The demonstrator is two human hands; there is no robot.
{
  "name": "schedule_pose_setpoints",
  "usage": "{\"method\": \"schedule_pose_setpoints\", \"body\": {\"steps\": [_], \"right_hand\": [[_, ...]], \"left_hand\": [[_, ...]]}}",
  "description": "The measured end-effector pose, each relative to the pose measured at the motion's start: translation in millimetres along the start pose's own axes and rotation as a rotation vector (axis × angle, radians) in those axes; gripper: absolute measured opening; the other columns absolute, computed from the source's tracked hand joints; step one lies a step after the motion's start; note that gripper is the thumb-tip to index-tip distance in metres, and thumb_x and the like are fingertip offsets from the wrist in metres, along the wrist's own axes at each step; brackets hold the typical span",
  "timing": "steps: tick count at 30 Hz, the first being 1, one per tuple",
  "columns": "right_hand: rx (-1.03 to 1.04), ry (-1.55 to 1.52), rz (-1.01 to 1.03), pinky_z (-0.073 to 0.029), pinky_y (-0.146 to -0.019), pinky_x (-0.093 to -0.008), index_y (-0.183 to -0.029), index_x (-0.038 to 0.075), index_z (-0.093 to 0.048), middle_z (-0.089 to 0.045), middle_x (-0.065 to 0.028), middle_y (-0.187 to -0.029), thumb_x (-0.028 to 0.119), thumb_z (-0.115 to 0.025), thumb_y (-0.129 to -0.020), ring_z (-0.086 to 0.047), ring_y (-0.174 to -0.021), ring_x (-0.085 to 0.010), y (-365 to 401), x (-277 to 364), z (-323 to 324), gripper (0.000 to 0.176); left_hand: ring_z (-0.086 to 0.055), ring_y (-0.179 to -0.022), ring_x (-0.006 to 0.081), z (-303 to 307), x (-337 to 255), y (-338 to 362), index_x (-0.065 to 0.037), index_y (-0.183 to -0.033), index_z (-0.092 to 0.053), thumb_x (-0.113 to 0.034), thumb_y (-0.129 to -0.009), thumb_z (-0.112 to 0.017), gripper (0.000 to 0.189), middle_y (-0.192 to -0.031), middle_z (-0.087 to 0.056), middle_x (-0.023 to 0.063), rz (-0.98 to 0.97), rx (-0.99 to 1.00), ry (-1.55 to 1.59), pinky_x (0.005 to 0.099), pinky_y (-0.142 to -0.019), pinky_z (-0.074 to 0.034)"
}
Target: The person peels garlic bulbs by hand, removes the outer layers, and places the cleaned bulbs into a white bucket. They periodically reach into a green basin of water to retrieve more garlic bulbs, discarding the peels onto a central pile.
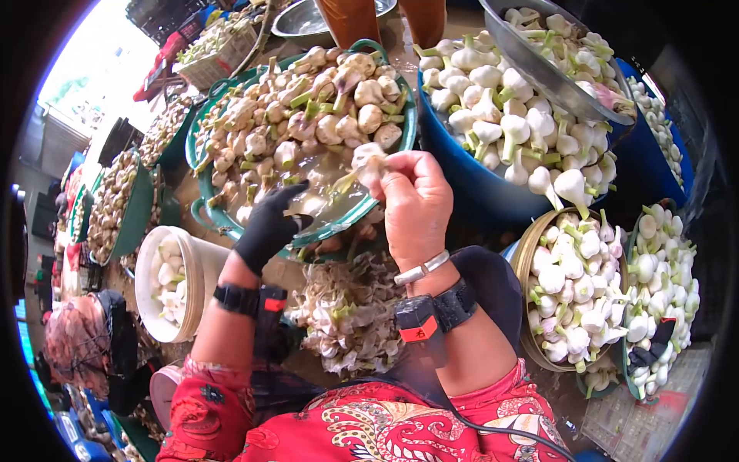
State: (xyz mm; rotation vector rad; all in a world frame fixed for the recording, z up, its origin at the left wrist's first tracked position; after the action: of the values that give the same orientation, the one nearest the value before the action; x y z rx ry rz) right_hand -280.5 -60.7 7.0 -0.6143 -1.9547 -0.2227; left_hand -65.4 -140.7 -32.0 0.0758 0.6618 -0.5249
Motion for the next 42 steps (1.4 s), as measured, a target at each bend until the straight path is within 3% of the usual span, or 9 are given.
{"method": "schedule_pose_setpoints", "body": {"steps": [10,13,18,20,26,28,30,33,42], "right_hand": [[0.034,0.366,-0.128,-0.047,-0.055,-0.0239,-0.080,-0.002,-0.064,-0.063,-0.0046,-0.063,0.006,-0.061,-0.079,-0.058,-0.056,-0.0080,4.1,-18.7,4.8,0.009],[0.119,0.399,-0.132,-0.048,-0.058,-0.0243,-0.088,0.001,-0.065,-0.065,-0.0077,-0.071,0.008,-0.063,-0.078,-0.060,-0.060,-0.0103,4.2,-24.4,2.8,0.013],[0.442,1.281,0.306,-0.041,-0.091,-0.0524,-0.121,0.015,-0.056,-0.052,-0.0160,-0.119,0.016,-0.066,-0.069,-0.041,-0.117,-0.0423,27.6,-61.9,-23.3,0.053],[0.513,1.336,0.270,-0.044,-0.086,-0.0494,-0.093,0.013,-0.067,-0.055,-0.0154,-0.110,0.011,-0.062,-0.068,-0.042,-0.115,-0.0427,33.2,-99.0,-13.8,0.025],[0.820,1.007,-0.075,-0.051,-0.069,-0.0391,-0.074,0.007,-0.069,-0.065,-0.0173,-0.073,0.005,-0.061,-0.066,-0.064,-0.070,-0.0317,41.9,-99.5,-23.6,0.012],[1.071,1.050,-0.239,-0.051,-0.073,-0.0384,-0.081,0.009,-0.070,-0.066,-0.0172,-0.081,0.011,-0.061,-0.068,-0.064,-0.079,-0.0329,58.5,-97.1,-21.8,0.016],[1.083,1.204,-0.213,-0.051,-0.076,-0.0393,-0.085,0.010,-0.071,-0.067,-0.0163,-0.085,0.018,-0.062,-0.069,-0.064,-0.082,-0.0338,68.0,-93.9,-19.8,0.020],[0.907,1.107,-0.150,-0.050,-0.070,-0.0395,-0.084,0.005,-0.067,-0.065,-0.0179,-0.080,0.015,-0.061,-0.073,-0.063,-0.076,-0.0328,61.2,-83.4,-28.6,0.016],[0.690,0.957,-0.001,-0.049,-0.064,-0.0473,-0.072,0.004,-0.063,-0.061,-0.0216,-0.071,0.012,-0.056,-0.063,-0.061,-0.071,-0.0405,47.0,-83.9,-30.1,0.015]], "left_hand": [[-0.063,-0.095,0.0299,-39.2,16.9,-38.2,-0.003,-0.122,-0.054,-0.021,-0.072,-0.064,0.054,-0.104,-0.064,0.0194,0.408,0.416,-0.114,0.0343,-0.083,-0.049],[-0.062,-0.089,0.0171,-25.2,18.1,-19.5,-0.004,-0.123,-0.053,-0.012,-0.074,-0.064,0.050,-0.101,-0.063,0.0066,0.498,0.282,0.927,0.0287,-0.075,-0.052],[-0.058,-0.102,0.0215,32.0,-9.0,58.0,-0.005,-0.129,-0.047,-0.015,-0.073,-0.069,0.061,-0.118,-0.054,0.0086,0.435,0.076,1.137,0.0343,-0.078,-0.054],[-0.057,-0.103,0.0220,60.5,-0.2,87.6,-0.004,-0.129,-0.046,-0.015,-0.072,-0.069,0.063,-0.118,-0.054,0.0092,0.439,-0.095,1.139,0.0347,-0.079,-0.054],[-0.060,-0.097,0.0212,181.6,80.9,166.2,0.001,-0.117,-0.057,-0.014,-0.082,-0.065,0.039,-0.112,-0.061,0.0116,0.554,-0.508,0.545,0.0304,-0.078,-0.052],[-0.062,-0.087,0.0148,204.3,142.7,192.6,0.003,-0.112,-0.059,-0.013,-0.081,-0.065,0.035,-0.096,-0.066,0.0130,0.354,-0.492,-0.499,0.0289,-0.076,-0.050],[-0.062,-0.086,0.0178,198.8,102.6,171.0,0.004,-0.109,-0.061,-0.009,-0.081,-0.063,0.031,-0.094,-0.067,0.0127,0.645,-0.474,-0.062,0.0306,-0.083,-0.047],[-0.062,-0.080,0.0165,141.0,64.4,106.8,0.001,-0.098,-0.067,-0.001,-0.079,-0.059,0.020,-0.087,-0.068,0.0093,0.334,-0.273,0.196,0.0289,-0.076,-0.048],[-0.060,-0.093,0.0354,-15.3,72.0,-53.6,-0.014,-0.121,-0.056,-0.033,-0.073,-0.068,0.053,-0.100,-0.064,0.0158,0.035,0.107,-0.636,0.0446,-0.076,-0.048]]}}
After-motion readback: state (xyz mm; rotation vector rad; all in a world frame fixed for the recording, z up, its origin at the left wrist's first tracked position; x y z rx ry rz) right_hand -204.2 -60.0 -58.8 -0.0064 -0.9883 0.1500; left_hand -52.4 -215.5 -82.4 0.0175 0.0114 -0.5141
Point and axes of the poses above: each hand's wrist, its own y-axis away from the middle knuckle, its own z-axis out of the back of the hand, x = y × z, the point moved 3 cm from there along -y, towards the middle knuckle
